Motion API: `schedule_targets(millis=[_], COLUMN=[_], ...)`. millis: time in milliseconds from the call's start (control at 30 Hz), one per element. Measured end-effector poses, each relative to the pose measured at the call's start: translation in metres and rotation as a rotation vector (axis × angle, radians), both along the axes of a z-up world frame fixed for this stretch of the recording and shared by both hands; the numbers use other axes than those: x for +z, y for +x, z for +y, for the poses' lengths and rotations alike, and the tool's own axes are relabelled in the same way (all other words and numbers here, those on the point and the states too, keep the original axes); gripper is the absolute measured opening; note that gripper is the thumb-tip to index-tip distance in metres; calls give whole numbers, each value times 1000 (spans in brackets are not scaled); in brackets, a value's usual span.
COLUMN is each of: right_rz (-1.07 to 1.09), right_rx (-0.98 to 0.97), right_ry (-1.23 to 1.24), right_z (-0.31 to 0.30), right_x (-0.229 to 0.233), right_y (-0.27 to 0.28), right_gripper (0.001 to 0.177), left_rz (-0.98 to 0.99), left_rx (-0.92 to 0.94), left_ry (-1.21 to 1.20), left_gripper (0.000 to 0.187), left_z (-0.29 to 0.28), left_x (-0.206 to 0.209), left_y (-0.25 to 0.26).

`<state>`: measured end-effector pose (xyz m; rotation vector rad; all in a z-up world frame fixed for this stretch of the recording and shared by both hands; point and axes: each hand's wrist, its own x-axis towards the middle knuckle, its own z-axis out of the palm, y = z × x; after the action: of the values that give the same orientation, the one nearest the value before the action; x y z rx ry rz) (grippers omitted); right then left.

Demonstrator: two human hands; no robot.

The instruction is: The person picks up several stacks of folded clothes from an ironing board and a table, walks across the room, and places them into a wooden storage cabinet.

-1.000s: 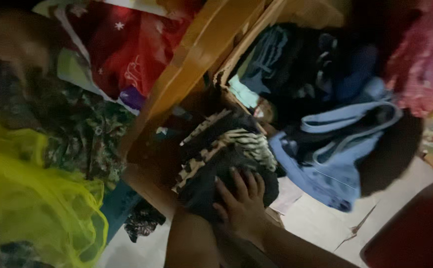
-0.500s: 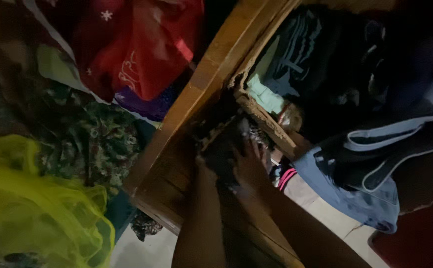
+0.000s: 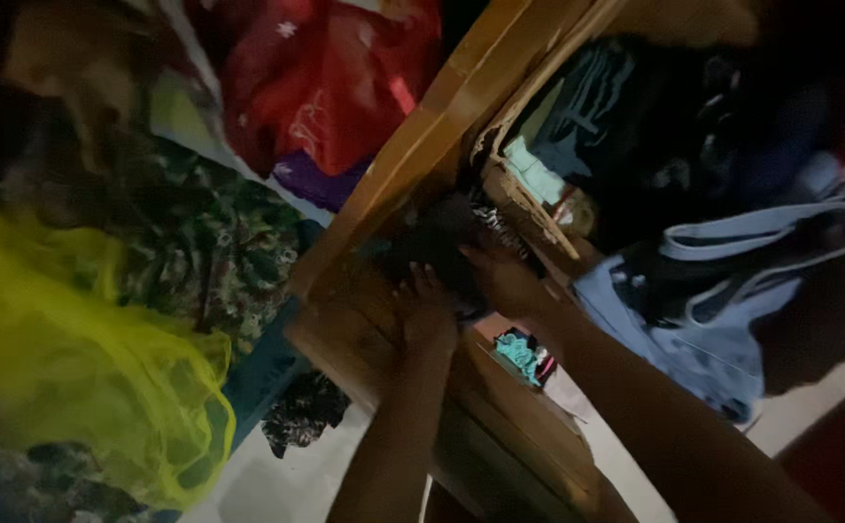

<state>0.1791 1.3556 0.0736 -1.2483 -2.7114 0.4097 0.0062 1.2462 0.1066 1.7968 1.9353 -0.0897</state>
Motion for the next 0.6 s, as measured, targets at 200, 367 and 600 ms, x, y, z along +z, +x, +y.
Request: schedule_targets(millis=[200,367,600], right_rz=[-9,67,-746], right_rx=[-132,63,566], right_ry=[-197,-437,-427], right_z=[-138,-239,-388], right_x=[6,40,103], right_y=[144,212,108], right_gripper=[50,39,41], left_rz=[-136,-277,-405], left_rx=[245,597,715], left_ry=[241,390,203], left_gripper=[53,45,82], left_z=[-91,-251,-417], left_x=[14,24,74], left_y=[-15,28,152])
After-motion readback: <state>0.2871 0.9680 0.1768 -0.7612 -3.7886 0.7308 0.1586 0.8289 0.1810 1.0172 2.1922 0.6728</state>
